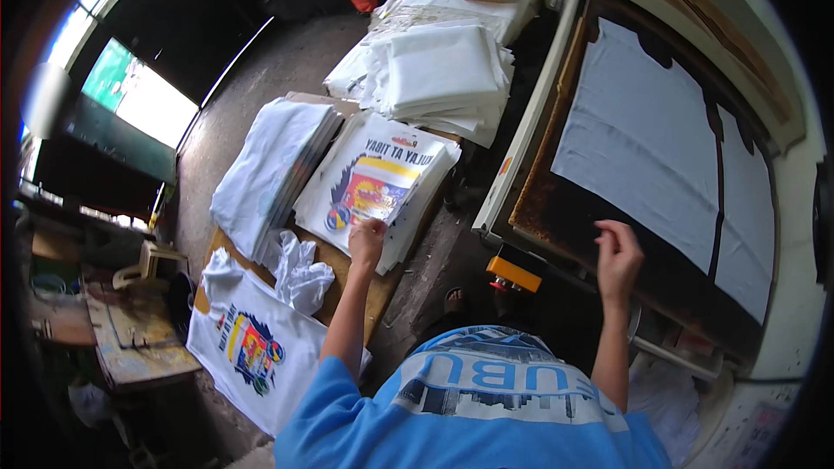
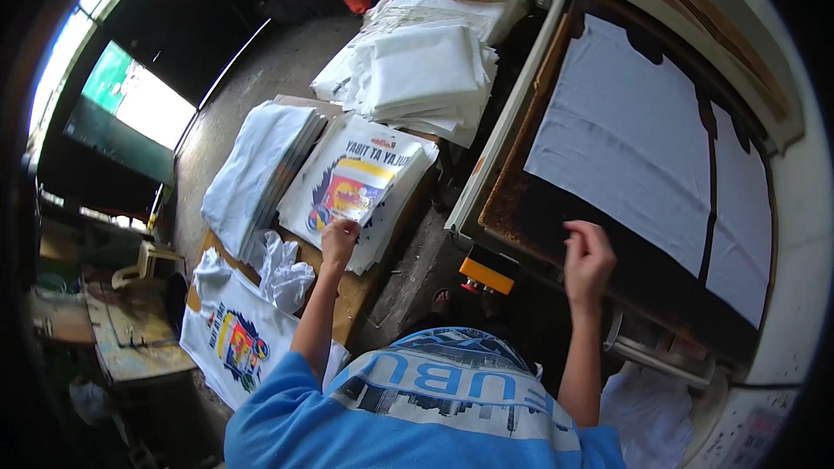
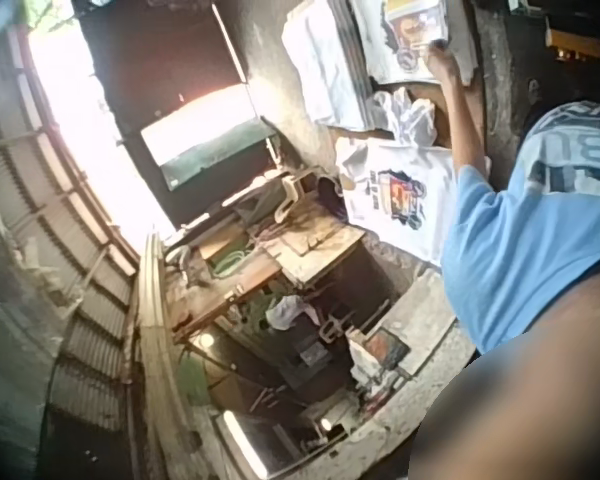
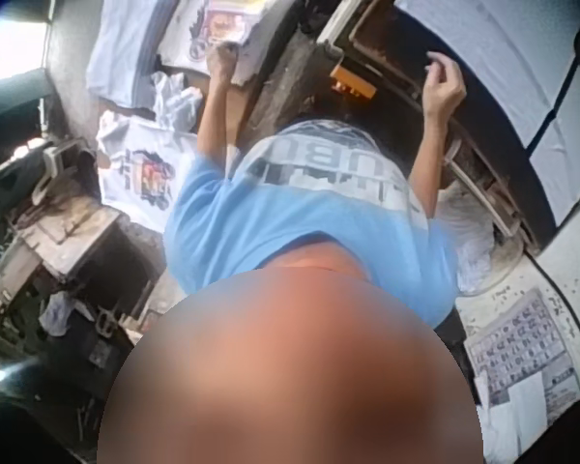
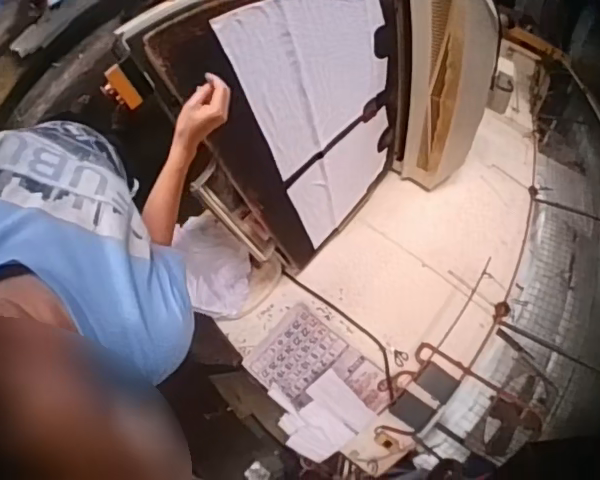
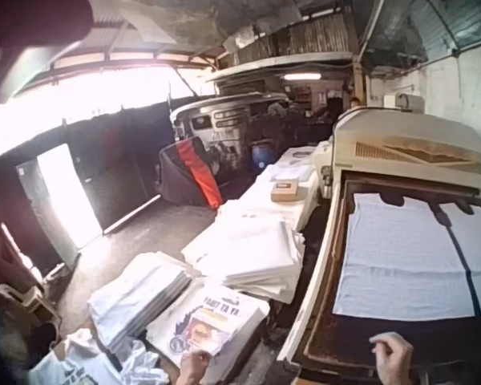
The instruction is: Placing and aligning white t-shirts and transfer papers on a heat press machine and then folding them.
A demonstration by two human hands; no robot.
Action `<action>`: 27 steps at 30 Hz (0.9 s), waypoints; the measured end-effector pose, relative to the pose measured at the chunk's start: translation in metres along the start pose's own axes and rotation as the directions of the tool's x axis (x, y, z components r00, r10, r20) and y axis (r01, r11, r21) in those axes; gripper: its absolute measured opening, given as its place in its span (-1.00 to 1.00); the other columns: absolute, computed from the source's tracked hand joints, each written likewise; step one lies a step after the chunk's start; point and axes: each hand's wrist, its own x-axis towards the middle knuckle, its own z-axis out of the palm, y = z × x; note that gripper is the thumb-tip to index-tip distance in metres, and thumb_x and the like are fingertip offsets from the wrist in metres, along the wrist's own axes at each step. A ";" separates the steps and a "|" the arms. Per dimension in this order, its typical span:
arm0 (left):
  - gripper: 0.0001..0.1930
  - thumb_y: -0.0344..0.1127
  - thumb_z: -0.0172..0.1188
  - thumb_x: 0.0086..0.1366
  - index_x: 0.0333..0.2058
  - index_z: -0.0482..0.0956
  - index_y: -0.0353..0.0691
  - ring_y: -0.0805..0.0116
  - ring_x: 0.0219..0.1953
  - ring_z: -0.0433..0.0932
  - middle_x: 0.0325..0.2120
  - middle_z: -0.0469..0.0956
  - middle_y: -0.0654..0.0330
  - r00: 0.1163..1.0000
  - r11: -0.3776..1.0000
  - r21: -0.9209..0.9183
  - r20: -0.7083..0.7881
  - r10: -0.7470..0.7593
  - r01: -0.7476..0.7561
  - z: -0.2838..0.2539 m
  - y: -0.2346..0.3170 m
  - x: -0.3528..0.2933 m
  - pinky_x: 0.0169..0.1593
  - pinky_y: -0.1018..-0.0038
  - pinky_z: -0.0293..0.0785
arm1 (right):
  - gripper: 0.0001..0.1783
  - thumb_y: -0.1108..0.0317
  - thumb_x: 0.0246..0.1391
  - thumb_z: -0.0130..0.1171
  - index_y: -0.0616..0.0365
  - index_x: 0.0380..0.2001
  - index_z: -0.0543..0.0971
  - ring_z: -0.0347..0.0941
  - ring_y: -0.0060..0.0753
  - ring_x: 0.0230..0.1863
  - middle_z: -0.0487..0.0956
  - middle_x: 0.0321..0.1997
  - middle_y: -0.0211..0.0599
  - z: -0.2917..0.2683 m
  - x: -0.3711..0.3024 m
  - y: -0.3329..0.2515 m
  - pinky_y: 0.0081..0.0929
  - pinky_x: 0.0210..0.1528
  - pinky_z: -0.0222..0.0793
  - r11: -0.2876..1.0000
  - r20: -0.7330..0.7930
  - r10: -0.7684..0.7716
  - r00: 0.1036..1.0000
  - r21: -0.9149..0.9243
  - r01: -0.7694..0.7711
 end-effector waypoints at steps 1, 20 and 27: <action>-0.91 -0.45 0.16 -0.04 -0.49 0.55 -0.27 0.14 -0.44 0.52 -0.54 0.54 0.04 0.994 0.992 -0.111 -0.095 0.045 -0.056 -0.014 0.016 0.006 -0.30 0.37 0.40 | -0.88 0.56 0.00 -0.04 0.25 -0.40 0.50 0.46 -0.52 -0.48 0.49 -0.43 -0.27 0.019 -0.008 -0.007 -0.60 -0.45 0.37 0.985 0.076 0.097 0.992 0.133 -0.106; -0.87 -0.49 0.12 0.15 -0.30 0.46 -0.37 0.58 -0.34 0.45 -0.41 0.51 0.27 0.808 -0.078 -0.897 -0.426 0.407 -0.434 -0.140 0.332 0.011 -0.21 0.68 0.34 | -0.08 -0.39 -0.06 -0.22 0.19 0.13 0.14 0.14 -0.19 0.18 0.19 0.18 -0.06 0.048 0.004 -0.011 -0.03 0.05 0.16 -0.277 0.899 -0.158 0.408 0.356 -0.892; -0.89 -0.46 0.09 0.18 -0.31 0.47 -0.34 0.65 -0.43 0.39 -0.45 0.50 0.29 0.795 -0.104 -0.896 -0.433 0.425 -0.433 -0.089 0.423 0.040 -0.33 0.72 0.27 | -0.39 0.20 0.03 0.06 0.12 0.12 0.16 0.19 -0.30 0.13 0.28 0.11 -0.25 -0.060 0.105 0.052 -0.34 0.12 0.13 -0.094 0.395 0.098 0.914 0.918 -0.386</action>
